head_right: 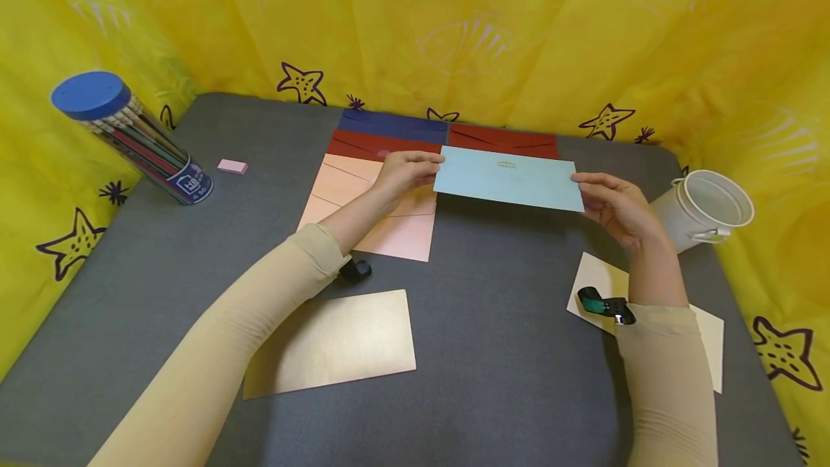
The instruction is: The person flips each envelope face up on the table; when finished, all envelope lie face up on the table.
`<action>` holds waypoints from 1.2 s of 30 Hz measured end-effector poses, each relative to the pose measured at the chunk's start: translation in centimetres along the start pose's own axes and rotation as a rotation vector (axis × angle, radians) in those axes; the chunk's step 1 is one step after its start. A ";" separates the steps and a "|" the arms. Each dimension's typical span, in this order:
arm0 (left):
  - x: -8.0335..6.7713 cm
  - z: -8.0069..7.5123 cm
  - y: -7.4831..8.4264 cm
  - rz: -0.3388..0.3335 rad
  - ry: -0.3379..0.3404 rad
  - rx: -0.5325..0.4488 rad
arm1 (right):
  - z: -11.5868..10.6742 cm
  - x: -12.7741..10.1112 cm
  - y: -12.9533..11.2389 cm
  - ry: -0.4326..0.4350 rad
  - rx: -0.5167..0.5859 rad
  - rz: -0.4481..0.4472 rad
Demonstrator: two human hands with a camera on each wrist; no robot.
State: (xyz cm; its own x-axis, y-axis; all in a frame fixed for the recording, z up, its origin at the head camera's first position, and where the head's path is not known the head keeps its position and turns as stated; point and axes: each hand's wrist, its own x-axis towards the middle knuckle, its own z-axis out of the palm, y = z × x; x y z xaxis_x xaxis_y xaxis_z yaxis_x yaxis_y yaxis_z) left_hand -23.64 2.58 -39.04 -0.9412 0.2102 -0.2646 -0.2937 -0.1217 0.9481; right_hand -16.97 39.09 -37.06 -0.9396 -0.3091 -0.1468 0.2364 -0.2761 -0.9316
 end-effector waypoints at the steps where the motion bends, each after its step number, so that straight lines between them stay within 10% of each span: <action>1: 0.0 0.0 0.0 -0.002 0.000 0.006 | -0.1 0.0 0.1 0.000 -0.001 0.002; 11: 0.1 0.3 -0.4 -0.028 0.019 0.084 | -0.7 -0.2 0.7 -0.013 -0.030 0.021; 26: 0.1 1.2 -0.1 -0.059 -0.032 0.399 | -0.6 0.6 0.3 0.255 -0.273 0.253; 36: 0.7 1.7 0.3 -0.059 -0.033 0.383 | -0.4 2.3 -0.1 0.346 -0.255 0.285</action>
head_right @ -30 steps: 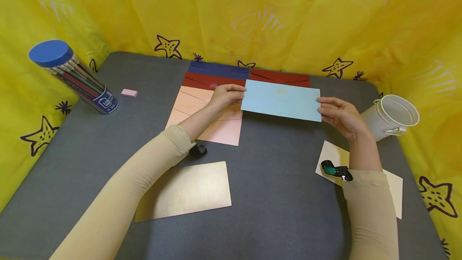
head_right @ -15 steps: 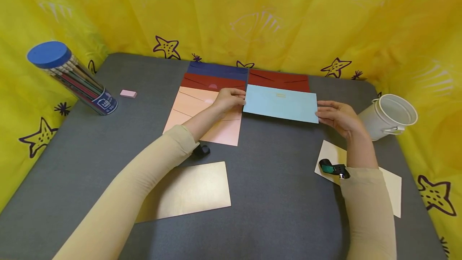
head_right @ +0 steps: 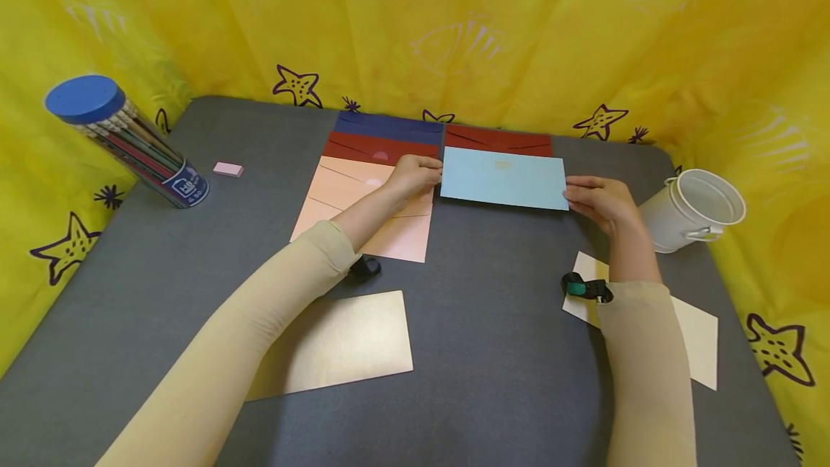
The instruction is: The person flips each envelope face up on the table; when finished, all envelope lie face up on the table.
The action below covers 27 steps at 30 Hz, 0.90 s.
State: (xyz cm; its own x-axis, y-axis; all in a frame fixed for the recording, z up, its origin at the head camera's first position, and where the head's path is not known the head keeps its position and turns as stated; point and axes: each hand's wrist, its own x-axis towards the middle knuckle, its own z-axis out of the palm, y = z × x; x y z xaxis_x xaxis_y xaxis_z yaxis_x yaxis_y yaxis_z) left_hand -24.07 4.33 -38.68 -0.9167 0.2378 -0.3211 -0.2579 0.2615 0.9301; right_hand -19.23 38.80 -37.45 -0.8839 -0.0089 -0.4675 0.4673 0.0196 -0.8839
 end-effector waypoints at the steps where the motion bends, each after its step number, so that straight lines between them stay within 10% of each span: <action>1: 0.1 0.0 0.0 0.002 -0.002 0.006 | 0.1 0.1 -0.1 0.005 -0.002 0.000; 27: 0.4 0.5 -0.1 0.017 -0.086 0.053 | 1.0 2.1 0.1 0.072 -0.293 -0.030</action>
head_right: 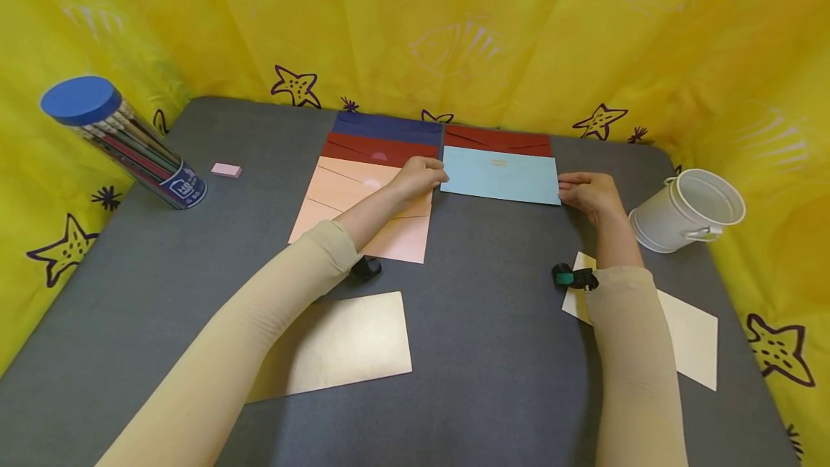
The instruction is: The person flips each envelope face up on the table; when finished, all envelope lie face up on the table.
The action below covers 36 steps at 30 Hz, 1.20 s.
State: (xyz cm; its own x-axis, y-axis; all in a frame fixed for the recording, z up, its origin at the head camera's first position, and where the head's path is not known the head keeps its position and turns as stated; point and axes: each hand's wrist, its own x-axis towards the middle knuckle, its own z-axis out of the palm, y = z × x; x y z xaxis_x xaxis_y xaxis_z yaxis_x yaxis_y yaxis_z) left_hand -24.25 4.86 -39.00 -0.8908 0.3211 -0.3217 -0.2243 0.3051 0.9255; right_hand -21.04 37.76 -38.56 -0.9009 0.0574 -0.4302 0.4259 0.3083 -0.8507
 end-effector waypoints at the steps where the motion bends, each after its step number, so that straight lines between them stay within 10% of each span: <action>1: 0.0 0.0 0.0 -0.001 0.000 0.003 | 0.0 0.0 0.0 0.008 -0.013 -0.003; 15: -0.1 0.2 -0.1 -0.002 0.018 -0.005 | 0.1 -0.6 -1.0 -0.055 0.041 0.034; 36: -2.3 3.9 0.0 0.089 0.061 -0.223 | -2.2 -4.8 0.3 -0.213 -0.456 -0.093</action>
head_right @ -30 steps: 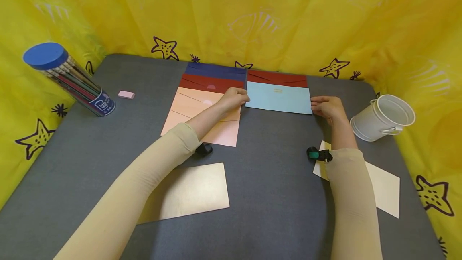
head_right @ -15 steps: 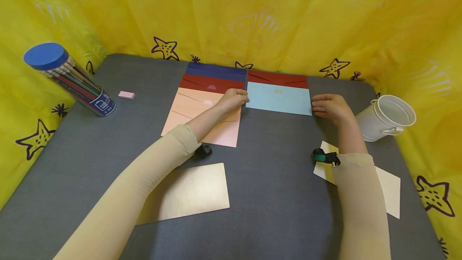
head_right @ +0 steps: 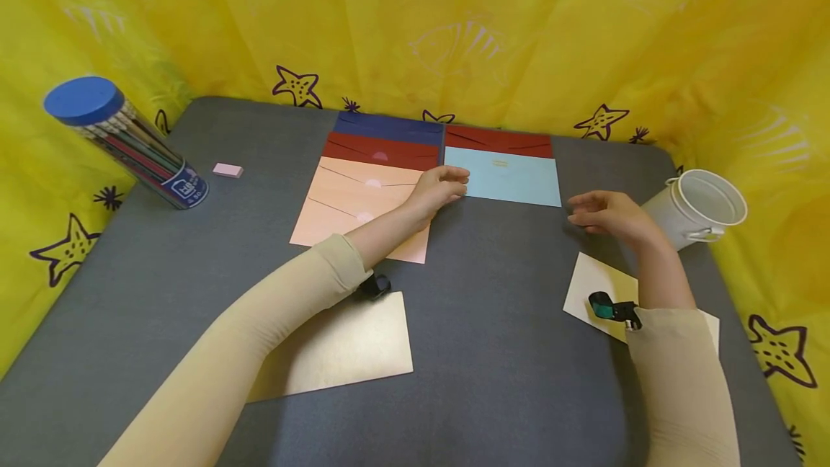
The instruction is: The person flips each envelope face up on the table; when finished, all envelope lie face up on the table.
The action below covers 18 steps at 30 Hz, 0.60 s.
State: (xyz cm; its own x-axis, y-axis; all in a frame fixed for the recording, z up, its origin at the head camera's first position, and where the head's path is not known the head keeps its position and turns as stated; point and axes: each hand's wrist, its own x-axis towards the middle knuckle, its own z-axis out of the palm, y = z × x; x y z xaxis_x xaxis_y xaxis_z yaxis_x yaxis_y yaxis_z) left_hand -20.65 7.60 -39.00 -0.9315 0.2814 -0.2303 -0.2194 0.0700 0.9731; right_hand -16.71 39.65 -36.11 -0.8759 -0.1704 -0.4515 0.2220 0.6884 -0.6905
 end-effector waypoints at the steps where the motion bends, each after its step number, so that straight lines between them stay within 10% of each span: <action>1: -0.2 0.4 -0.1 -0.007 -0.023 -0.017 | 0.0 -0.3 0.2 -0.005 -0.021 -0.003; 18: -2.8 4.8 -0.6 -0.204 -0.523 0.032 | -0.2 -3.1 4.3 -0.048 -0.149 -0.037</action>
State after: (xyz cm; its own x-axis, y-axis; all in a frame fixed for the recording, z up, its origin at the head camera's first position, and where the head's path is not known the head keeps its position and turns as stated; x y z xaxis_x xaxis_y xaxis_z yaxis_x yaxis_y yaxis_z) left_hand -16.52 11.40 -39.01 -0.6011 0.6959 -0.3930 -0.3640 0.1993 0.9098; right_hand -13.09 43.31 -37.57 -0.8601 -0.2287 -0.4560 0.1204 0.7776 -0.6171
